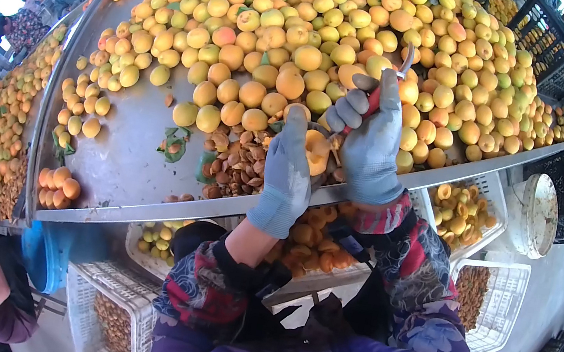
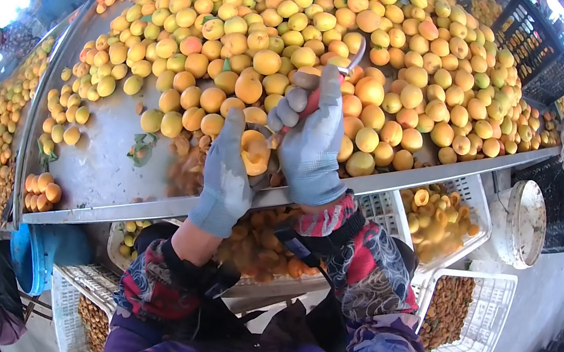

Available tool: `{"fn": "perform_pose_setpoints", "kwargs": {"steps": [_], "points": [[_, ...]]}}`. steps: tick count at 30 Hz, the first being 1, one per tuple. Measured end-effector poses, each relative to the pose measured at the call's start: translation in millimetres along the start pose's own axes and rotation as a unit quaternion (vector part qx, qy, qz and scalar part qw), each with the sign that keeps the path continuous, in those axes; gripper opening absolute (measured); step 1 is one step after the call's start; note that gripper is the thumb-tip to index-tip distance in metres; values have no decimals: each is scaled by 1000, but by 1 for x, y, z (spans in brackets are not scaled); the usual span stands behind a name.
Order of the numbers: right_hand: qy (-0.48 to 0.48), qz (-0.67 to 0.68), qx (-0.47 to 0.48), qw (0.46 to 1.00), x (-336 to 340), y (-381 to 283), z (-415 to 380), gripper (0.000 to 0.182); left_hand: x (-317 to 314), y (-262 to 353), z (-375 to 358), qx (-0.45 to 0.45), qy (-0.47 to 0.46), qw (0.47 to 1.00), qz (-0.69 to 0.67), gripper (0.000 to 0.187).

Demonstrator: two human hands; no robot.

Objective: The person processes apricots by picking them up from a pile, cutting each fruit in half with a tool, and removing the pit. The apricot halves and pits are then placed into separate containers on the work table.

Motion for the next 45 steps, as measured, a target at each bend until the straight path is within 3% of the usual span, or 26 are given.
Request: {"fn": "perform_pose_setpoints", "kwargs": {"steps": [2,3,5,6,7,9,10,11,13,16,17,18,19,21,22,23,24,26,27,29,33,34,38,42,44,45], "points": [[-52,-183,27,981,-5,-8,-4,35,4,-1,3,46,3,998,-34,42],[-55,-182,27,981,-7,-14,-8,35,9,-3,6,84,3,995,-50,43],[-138,-489,6,862,-18,-10,-24,28,10,0,5,119,5,991,-68,44],[-232,-556,103,792,-22,-6,-30,29,13,8,2,100,39,992,-73,44],[-234,-557,104,790,-20,-3,-36,29,17,13,0,82,72,991,-78,44],[-294,-689,211,628,-27,5,-54,33,24,4,0,84,59,990,-92,44],[-300,-690,286,593,-30,3,-56,33,27,0,-1,96,60,989,-91,42],[-301,-690,285,594,-28,5,-56,33,29,-3,-4,109,61,988,-90,40],[-339,-679,404,510,-39,3,-71,31,33,-4,-10,109,81,988,-67,36],[-322,-676,390,536,-31,3,-67,23,50,-13,-2,111,81,989,-59,35],[-323,-675,387,539,-29,2,-67,23,37,-19,5,136,-137,969,-156,34],[-287,-687,399,536,-25,-7,-60,21,23,-11,-7,151,-347,893,-245,34],[-250,-698,410,531,-23,-15,-54,20,17,-14,-11,149,-345,894,-246,34],[-219,-701,366,572,-24,-27,-44,16,23,-8,-7,-59,-136,989,22,31],[-202,-647,248,692,-12,-29,-29,16,11,1,-23,20,-112,990,86,24],[-177,-572,124,791,0,-25,-19,15,9,5,-28,21,-111,990,86,24],[-149,-560,58,813,5,-24,-18,13,-4,4,-37,-12,-196,958,210,23],[-150,-582,6,799,9,-21,-16,13,-23,6,-57,-52,-294,860,413,25],[-156,-600,-45,784,13,-16,-16,13,-24,3,-59,-50,-297,860,413,25],[-151,-590,-36,792,13,-15,-15,14,-41,23,-77,-294,-325,781,445,24],[-93,-539,31,837,15,-39,-3,19,-36,37,-55,-293,-269,773,495,20],[-85,-539,43,837,14,-44,-3,20,-22,36,-38,-277,-241,803,469,13],[-69,-512,78,853,13,-52,-5,23,1,62,9,-367,-117,782,490,16],[-59,-506,77,857,12,-65,-7,23,5,63,57,-336,-100,818,456,21],[-59,-494,74,864,10,-69,-7,22,-2,67,67,-412,-38,694,589,35],[-55,-492,61,867,12,-68,-8,21,-3,64,71,-417,-39,686,594,35]]}}
Point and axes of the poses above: each hand's wrist, its own z-axis towards the middle knuckle, its own x-axis out of the back of the hand, y = z × x, the point moved 8 cm from there along z, towards the middle knuckle, and after that the axes turned 6 degrees about y, right-handed, at the moved point
